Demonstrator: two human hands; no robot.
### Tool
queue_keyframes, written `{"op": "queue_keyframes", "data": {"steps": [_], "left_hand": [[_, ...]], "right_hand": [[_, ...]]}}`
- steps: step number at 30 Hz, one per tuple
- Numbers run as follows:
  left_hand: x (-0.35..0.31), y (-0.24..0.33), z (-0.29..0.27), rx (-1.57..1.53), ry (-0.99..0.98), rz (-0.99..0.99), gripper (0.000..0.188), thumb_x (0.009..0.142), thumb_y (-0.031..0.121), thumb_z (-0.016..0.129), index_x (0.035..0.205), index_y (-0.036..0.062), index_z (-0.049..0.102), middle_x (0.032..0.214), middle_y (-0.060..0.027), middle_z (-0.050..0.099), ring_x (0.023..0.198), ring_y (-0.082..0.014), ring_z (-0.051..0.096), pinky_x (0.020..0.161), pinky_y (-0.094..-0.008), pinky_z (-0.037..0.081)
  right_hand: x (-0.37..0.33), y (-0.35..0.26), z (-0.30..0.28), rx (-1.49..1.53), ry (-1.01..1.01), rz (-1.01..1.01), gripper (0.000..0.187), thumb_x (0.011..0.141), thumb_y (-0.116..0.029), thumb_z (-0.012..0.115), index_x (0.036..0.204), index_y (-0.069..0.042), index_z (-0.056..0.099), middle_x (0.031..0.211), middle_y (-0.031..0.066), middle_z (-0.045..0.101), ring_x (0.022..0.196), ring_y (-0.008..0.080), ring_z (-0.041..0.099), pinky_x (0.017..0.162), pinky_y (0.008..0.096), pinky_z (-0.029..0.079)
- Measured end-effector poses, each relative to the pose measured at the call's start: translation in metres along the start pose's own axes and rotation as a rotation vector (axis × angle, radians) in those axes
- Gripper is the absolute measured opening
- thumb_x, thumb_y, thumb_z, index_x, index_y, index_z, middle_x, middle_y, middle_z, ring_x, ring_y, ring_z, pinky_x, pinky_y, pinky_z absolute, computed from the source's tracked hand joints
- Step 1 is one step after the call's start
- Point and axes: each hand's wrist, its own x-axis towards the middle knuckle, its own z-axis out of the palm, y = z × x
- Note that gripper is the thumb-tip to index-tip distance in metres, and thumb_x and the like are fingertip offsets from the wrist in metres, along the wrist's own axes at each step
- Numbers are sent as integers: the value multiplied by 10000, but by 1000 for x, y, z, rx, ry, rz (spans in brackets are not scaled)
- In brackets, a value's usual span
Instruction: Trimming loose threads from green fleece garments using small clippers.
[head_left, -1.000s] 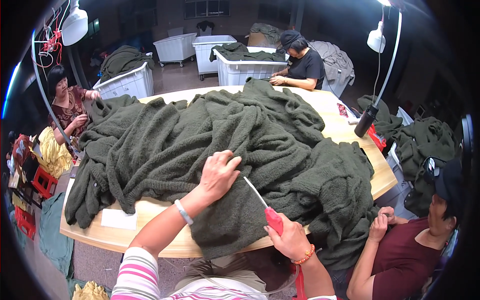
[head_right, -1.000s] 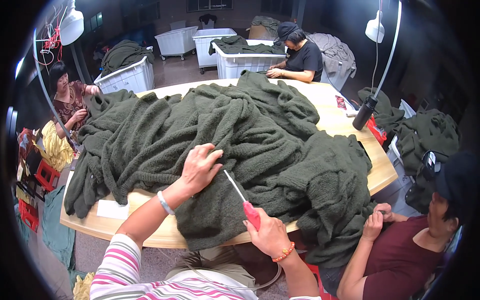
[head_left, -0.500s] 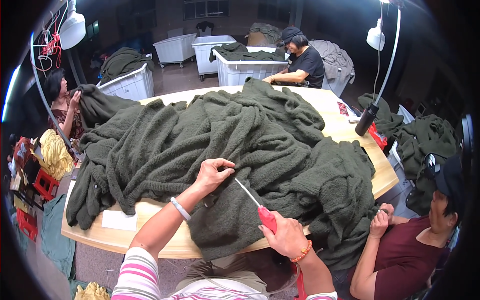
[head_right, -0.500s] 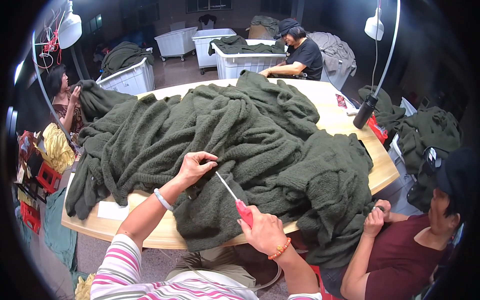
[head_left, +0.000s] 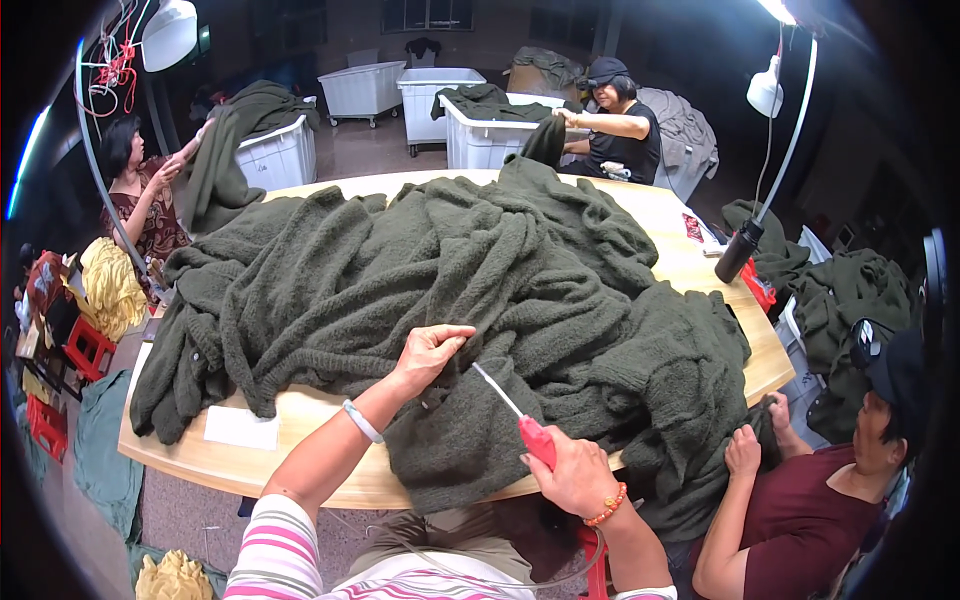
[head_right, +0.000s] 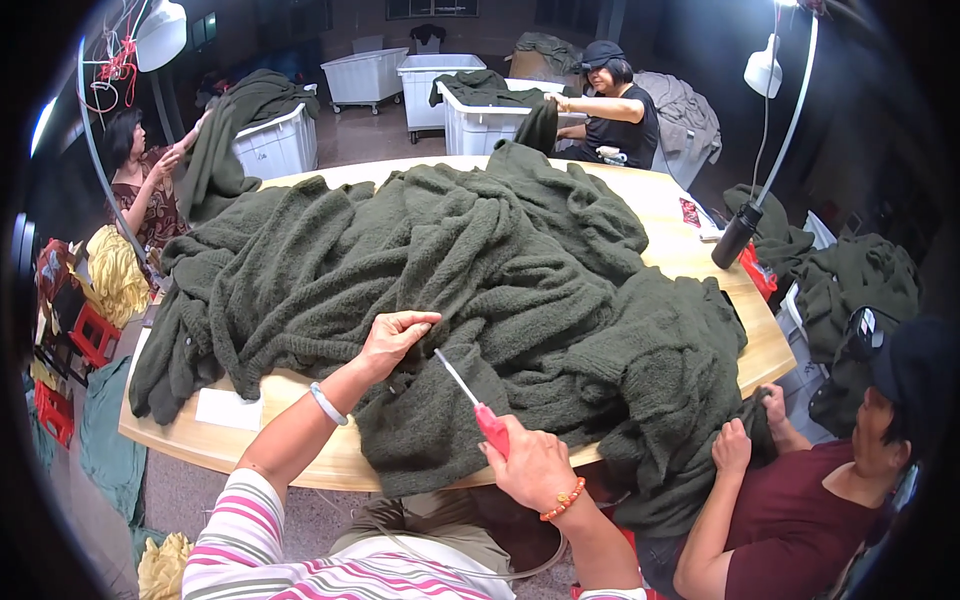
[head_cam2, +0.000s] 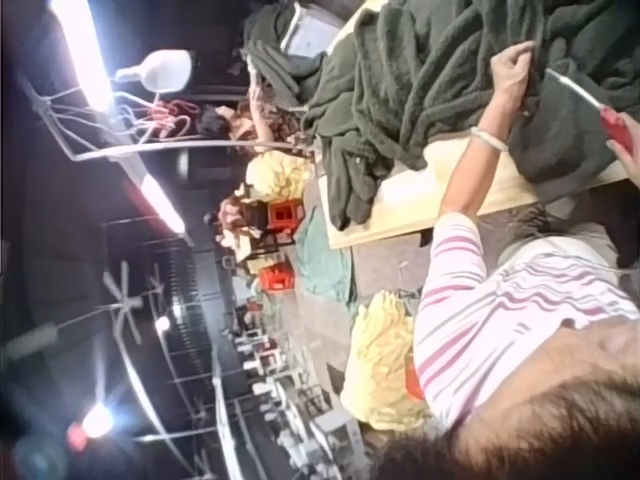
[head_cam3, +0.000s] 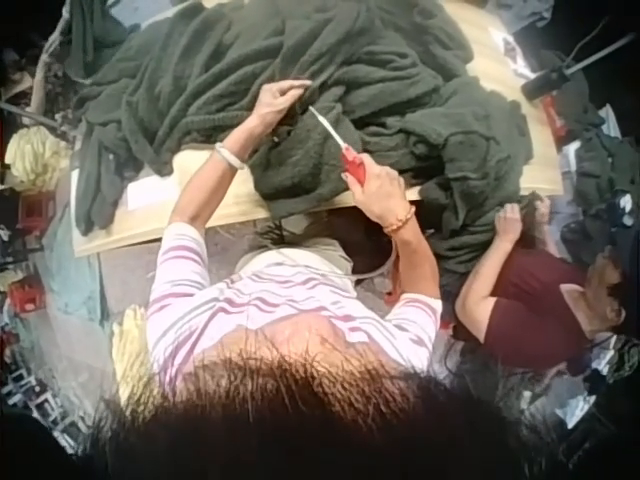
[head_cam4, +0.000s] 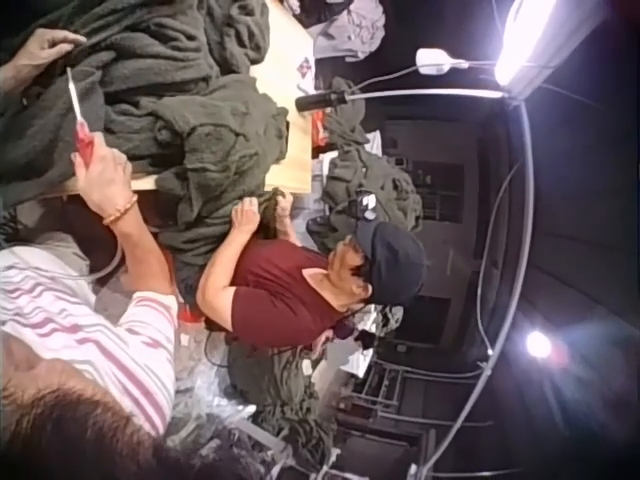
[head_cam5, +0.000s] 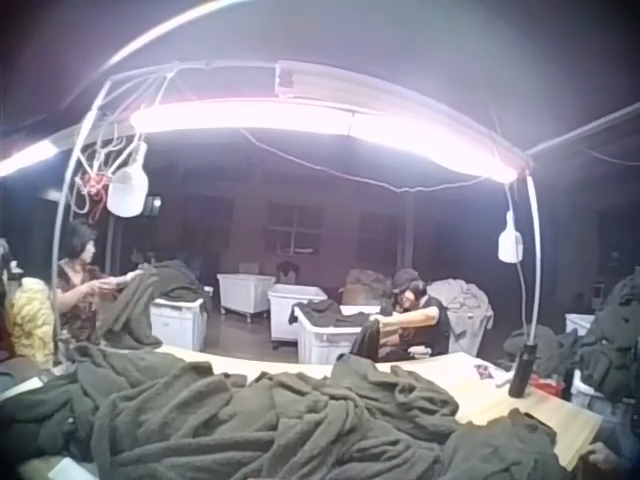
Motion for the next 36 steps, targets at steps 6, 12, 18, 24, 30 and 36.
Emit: {"op": "queue_keyframes", "data": {"steps": [6,12,18,24,30,36], "left_hand": [[-14,6,-8,105,38,-5,230,923,59,607,1140,-11,632,963,-2,678,853,-54,582,790,-210,468],[-26,-7,-23,219,-76,-63,452,884,60,672,1294,-21,497,932,-13,651,851,-56,581,763,-217,479],[-37,-8,-28,-33,-71,-236,249,831,54,743,1054,-3,649,888,15,657,764,-30,574,689,-199,478],[-45,-7,-21,104,-15,-169,204,835,115,735,989,1,665,852,14,658,740,-48,573,674,-216,476],[-67,-9,-26,668,25,58,503,767,318,751,1117,5,571,1025,-206,596,977,-304,603,851,-390,472],[-32,18,-33,358,-205,-297,128,848,115,690,904,14,636,805,-41,676,652,-113,593,550,-262,464]], "right_hand": [[0,-5,-2,16,-24,40,323,859,-268,661,1084,-50,583,760,217,656,730,428,641,681,485,512],[-5,2,2,34,-25,44,324,862,-262,658,1093,-48,583,772,220,656,747,428,639,683,484,509],[-12,-5,4,9,-56,-14,299,869,-280,639,1074,-74,567,726,224,650,717,429,645,669,515,508],[-15,-24,7,-84,-234,-15,312,857,-286,652,1068,-68,577,722,227,650,705,427,640,674,505,507],[-16,-12,8,-16,-106,0,312,855,-257,665,1071,-49,578,737,225,652,717,423,643,669,491,509],[-12,-2,9,24,-13,4,308,860,-262,656,1091,-77,572,740,218,655,710,426,642,657,499,511]]}}
